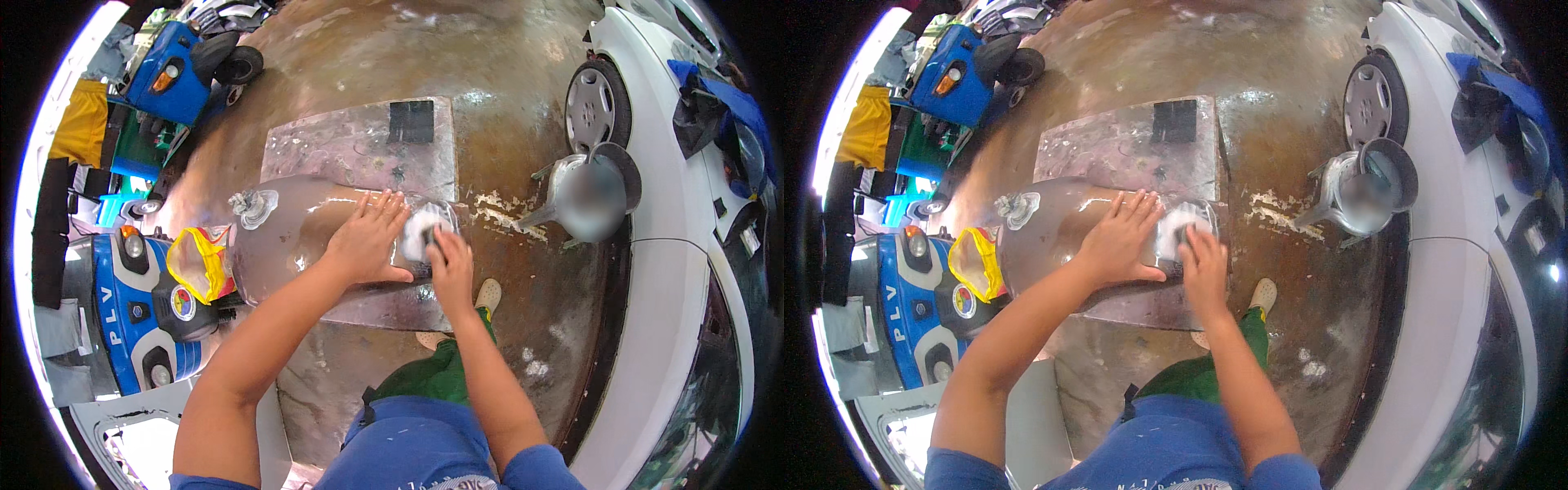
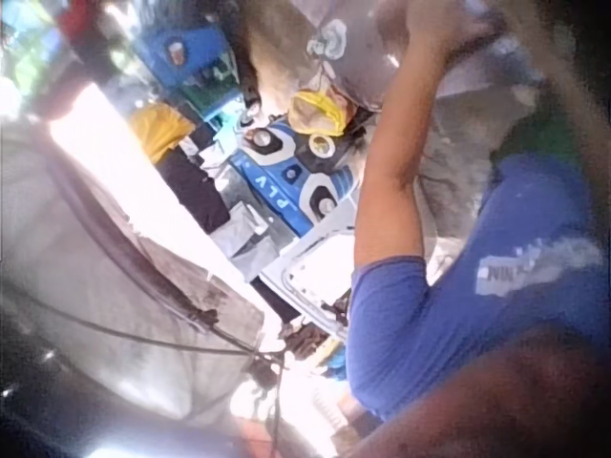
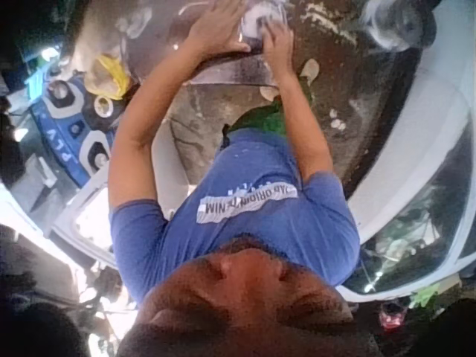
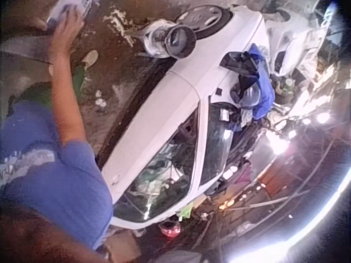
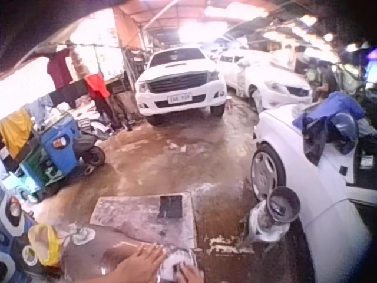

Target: The person sands a brown car part on a metal stand using a sanding block. They repeatedly dip the sanding block into a bucket of water and continue sanding the surface of the part.

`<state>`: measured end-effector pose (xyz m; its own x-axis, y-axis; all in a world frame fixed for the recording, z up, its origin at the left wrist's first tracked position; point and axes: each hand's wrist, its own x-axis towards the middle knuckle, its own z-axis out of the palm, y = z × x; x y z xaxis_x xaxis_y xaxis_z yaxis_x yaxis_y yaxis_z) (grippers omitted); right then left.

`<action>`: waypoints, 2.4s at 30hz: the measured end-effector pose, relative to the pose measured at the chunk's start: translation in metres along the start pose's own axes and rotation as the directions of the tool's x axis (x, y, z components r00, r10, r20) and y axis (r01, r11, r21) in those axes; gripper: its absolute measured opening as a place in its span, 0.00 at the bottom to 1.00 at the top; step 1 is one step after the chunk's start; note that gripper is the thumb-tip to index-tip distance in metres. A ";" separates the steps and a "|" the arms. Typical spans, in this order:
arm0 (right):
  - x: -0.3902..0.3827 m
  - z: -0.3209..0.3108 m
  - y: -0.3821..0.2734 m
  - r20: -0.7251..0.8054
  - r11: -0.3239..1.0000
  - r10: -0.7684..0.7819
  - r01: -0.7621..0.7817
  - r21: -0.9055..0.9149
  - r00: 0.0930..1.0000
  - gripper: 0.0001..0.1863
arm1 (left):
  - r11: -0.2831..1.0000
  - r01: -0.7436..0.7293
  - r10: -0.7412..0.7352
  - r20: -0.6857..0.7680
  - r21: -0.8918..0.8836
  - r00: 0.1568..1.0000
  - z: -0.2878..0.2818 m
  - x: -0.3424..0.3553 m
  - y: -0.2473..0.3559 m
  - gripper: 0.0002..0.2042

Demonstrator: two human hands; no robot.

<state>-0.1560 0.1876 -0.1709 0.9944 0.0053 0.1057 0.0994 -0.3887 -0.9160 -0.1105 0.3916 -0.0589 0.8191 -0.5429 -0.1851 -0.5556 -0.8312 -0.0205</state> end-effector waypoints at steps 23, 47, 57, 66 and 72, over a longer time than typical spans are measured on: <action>0.053 0.000 0.027 -0.094 0.951 0.304 -0.307 -0.023 0.948 0.21 | 0.998 -0.043 0.041 -0.041 -0.049 0.998 -0.001 0.012 0.004 0.54; 0.027 0.007 -0.026 -0.069 0.989 0.101 -0.107 -0.101 0.993 0.19 | 0.999 0.015 -0.016 -0.022 -0.033 1.000 0.003 -0.003 -0.001 0.60; 0.052 0.001 0.023 -0.009 0.935 0.353 -0.353 -0.043 0.936 0.20 | 0.995 -0.026 0.022 -0.040 -0.101 0.999 0.007 0.011 -0.012 0.43; 0.043 0.002 0.018 -0.027 0.910 0.414 -0.414 0.011 0.910 0.20 | 0.897 -0.156 0.204 0.074 -0.414 0.976 -0.002 0.042 -0.060 0.37; 0.046 0.002 0.016 -0.001 0.909 0.417 -0.417 -0.020 0.909 0.20 | 0.909 -0.057 0.071 0.020 -0.413 0.997 0.004 0.046 -0.049 0.40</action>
<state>-0.1084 0.1833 -0.1813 0.9451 -0.1585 -0.2856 -0.3252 -0.3736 -0.8687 -0.0464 0.4079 -0.0701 0.7746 -0.5982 -0.2053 -0.4926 -0.7743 0.3973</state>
